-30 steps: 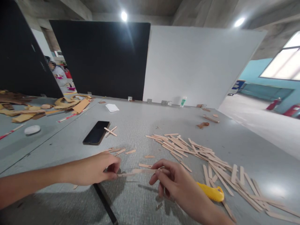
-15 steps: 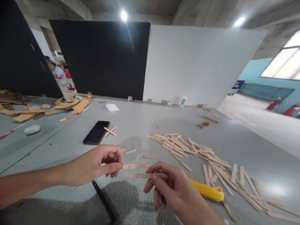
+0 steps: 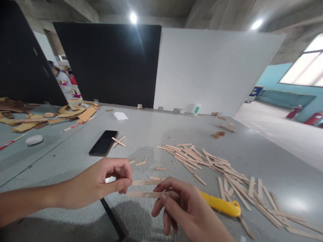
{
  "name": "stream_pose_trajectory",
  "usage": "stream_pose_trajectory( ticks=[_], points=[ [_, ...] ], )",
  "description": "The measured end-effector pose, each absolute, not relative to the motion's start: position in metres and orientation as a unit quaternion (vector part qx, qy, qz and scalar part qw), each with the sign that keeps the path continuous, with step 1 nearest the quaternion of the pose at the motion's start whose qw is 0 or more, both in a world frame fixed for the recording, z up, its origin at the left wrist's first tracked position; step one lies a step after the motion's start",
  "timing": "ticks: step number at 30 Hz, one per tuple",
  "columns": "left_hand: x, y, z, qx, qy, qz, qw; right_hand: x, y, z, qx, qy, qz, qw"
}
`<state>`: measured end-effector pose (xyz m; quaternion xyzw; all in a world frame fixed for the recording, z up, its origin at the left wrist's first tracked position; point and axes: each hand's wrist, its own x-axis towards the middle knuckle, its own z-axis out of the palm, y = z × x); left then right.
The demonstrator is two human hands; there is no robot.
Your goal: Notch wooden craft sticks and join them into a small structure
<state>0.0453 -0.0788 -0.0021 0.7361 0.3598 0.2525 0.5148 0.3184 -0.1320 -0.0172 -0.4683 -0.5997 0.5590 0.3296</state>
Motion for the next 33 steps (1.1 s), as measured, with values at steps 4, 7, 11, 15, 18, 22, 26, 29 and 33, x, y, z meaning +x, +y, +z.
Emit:
stream_pose_trajectory(
  ticks=[4, 7, 11, 15, 18, 22, 26, 29, 33],
  points=[
    [0.045, -0.079, -0.001, 0.739, 0.355, 0.254, 0.514, 0.319, -0.131, -0.017, -0.465, -0.604, 0.558, 0.328],
    [0.045, -0.079, 0.0, 0.738, 0.357, 0.254, 0.514, 0.32, -0.132, -0.018, -0.47, -0.604, 0.553, 0.329],
    [0.045, -0.08, 0.001, 0.739, 0.36, 0.255, 0.509, 0.322, -0.132, -0.02, -0.466, -0.607, 0.551, 0.334],
    [0.044, -0.081, 0.001, 0.742, 0.36, 0.258, 0.503, 0.323, -0.128, -0.021, -0.48, -0.604, 0.546, 0.326],
    [0.044, -0.081, 0.002, 0.743, 0.362, 0.257, 0.501, 0.324, -0.127, -0.022, -0.485, -0.605, 0.545, 0.319],
    [0.044, -0.08, 0.002, 0.746, 0.365, 0.259, 0.492, 0.324, -0.129, -0.022, -0.487, -0.608, 0.544, 0.313],
    [0.044, -0.077, 0.0, 0.743, 0.368, 0.272, 0.488, 0.325, -0.122, -0.021, -0.492, -0.621, 0.518, 0.323],
    [0.043, -0.074, -0.002, 0.733, 0.372, 0.303, 0.482, 0.342, -0.1, -0.022, -0.544, -0.662, 0.392, 0.336],
    [0.043, -0.069, -0.002, 0.726, 0.38, 0.311, 0.481, 0.388, -0.063, -0.02, -0.663, -0.676, 0.145, 0.288]
  ],
)
